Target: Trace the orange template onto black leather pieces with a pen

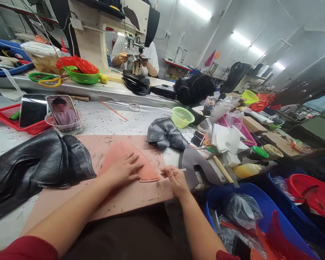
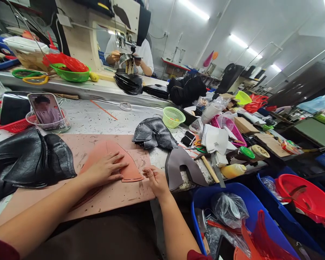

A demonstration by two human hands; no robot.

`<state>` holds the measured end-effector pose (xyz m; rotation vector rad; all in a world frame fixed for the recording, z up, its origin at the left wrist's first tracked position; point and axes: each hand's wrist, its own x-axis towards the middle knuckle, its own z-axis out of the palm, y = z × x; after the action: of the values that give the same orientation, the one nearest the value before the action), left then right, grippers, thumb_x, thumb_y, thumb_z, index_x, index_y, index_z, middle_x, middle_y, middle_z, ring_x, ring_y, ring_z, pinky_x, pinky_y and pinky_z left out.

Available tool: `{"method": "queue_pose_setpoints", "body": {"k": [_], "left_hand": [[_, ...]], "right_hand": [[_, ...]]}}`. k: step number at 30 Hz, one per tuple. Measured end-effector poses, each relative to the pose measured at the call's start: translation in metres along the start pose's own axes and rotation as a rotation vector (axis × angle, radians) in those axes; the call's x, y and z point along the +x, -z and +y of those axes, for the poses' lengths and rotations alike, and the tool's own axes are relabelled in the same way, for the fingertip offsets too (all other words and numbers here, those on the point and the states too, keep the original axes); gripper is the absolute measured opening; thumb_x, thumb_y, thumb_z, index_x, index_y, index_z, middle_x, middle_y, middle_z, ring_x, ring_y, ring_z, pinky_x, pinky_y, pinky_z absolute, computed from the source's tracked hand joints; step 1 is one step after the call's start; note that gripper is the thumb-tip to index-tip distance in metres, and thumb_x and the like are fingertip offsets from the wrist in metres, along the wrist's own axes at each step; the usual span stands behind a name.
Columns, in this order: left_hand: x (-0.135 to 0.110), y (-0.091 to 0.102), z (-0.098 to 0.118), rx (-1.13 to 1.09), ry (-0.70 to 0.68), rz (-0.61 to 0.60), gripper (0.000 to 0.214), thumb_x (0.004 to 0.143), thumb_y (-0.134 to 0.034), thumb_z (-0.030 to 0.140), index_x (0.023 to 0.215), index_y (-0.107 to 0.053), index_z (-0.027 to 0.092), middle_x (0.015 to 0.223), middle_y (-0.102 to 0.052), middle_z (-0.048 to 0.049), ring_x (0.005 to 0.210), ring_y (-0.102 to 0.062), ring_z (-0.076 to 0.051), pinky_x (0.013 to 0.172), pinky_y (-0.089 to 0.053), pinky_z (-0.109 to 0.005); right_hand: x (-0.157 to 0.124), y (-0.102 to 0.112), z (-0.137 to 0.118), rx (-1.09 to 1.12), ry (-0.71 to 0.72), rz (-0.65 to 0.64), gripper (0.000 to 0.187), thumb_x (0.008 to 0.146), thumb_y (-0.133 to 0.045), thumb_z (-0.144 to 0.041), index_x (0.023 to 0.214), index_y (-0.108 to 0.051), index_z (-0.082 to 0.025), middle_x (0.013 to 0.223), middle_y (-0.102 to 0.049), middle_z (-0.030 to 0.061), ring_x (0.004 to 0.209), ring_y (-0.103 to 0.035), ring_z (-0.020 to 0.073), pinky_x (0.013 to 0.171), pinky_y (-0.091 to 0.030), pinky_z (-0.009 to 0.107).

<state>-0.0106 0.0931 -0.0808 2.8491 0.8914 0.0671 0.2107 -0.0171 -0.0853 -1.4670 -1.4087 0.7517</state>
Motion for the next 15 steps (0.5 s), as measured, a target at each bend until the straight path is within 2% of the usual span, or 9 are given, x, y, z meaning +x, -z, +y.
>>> {"method": "queue_pose_setpoints", "body": {"k": [2,4,8,11,13,15], "left_hand": [[0.000,0.000,0.001,-0.011,0.005,0.006,0.047,0.079,-0.057,0.049,0.122,-0.056,0.029,0.135,-0.047,-0.0093,0.127,-0.036,-0.033,0.105,-0.029,-0.048],[0.001,0.000,0.001,-0.019,0.005,0.016,0.047,0.078,-0.058,0.048,0.121,-0.057,0.028,0.134,-0.048,-0.0101,0.127,-0.036,-0.034,0.104,-0.030,-0.048],[0.000,-0.002,0.000,-0.010,-0.021,0.042,0.047,0.077,-0.059,0.049,0.119,-0.058,0.028,0.131,-0.050,-0.0092,0.126,-0.038,-0.032,0.103,-0.033,-0.045],[0.000,-0.003,-0.001,-0.002,-0.020,0.044,0.047,0.078,-0.057,0.052,0.119,-0.059,0.028,0.131,-0.050,-0.0093,0.126,-0.038,-0.032,0.103,-0.034,-0.045],[0.000,-0.002,0.000,-0.003,-0.009,0.024,0.048,0.079,-0.056,0.052,0.119,-0.058,0.028,0.132,-0.049,-0.0102,0.126,-0.038,-0.033,0.102,-0.034,-0.047],[0.000,-0.001,0.000,-0.005,-0.006,0.006,0.047,0.079,-0.055,0.052,0.120,-0.057,0.029,0.133,-0.048,-0.0099,0.126,-0.038,-0.034,0.102,-0.034,-0.047]], "right_hand": [[0.000,-0.003,-0.001,0.044,-0.042,-0.017,0.051,0.086,-0.034,-0.060,0.080,-0.061,-0.018,0.078,-0.065,0.0065,0.066,-0.064,0.0164,0.059,-0.051,0.027],[0.001,-0.008,-0.004,0.001,-0.037,-0.076,0.044,0.088,-0.036,-0.054,0.079,-0.060,-0.018,0.076,-0.064,0.0056,0.067,-0.063,0.0160,0.059,-0.050,0.026],[0.003,-0.028,-0.015,-0.274,0.077,-0.227,0.026,0.087,-0.041,-0.034,0.076,-0.059,-0.019,0.073,-0.064,0.0050,0.071,-0.061,0.0171,0.068,-0.048,0.029],[0.007,-0.039,-0.023,-0.308,0.150,-0.266,0.021,0.086,-0.044,-0.028,0.079,-0.061,-0.019,0.077,-0.066,0.0057,0.076,-0.060,0.0178,0.074,-0.046,0.030],[0.009,-0.034,-0.025,-0.226,0.135,-0.325,0.019,0.085,-0.046,-0.027,0.081,-0.063,-0.019,0.080,-0.067,0.0050,0.078,-0.061,0.0166,0.075,-0.046,0.028],[0.012,-0.018,-0.021,-0.156,0.044,-0.376,0.019,0.084,-0.048,-0.028,0.079,-0.064,-0.019,0.079,-0.067,0.0038,0.077,-0.061,0.0154,0.074,-0.046,0.027]]}}
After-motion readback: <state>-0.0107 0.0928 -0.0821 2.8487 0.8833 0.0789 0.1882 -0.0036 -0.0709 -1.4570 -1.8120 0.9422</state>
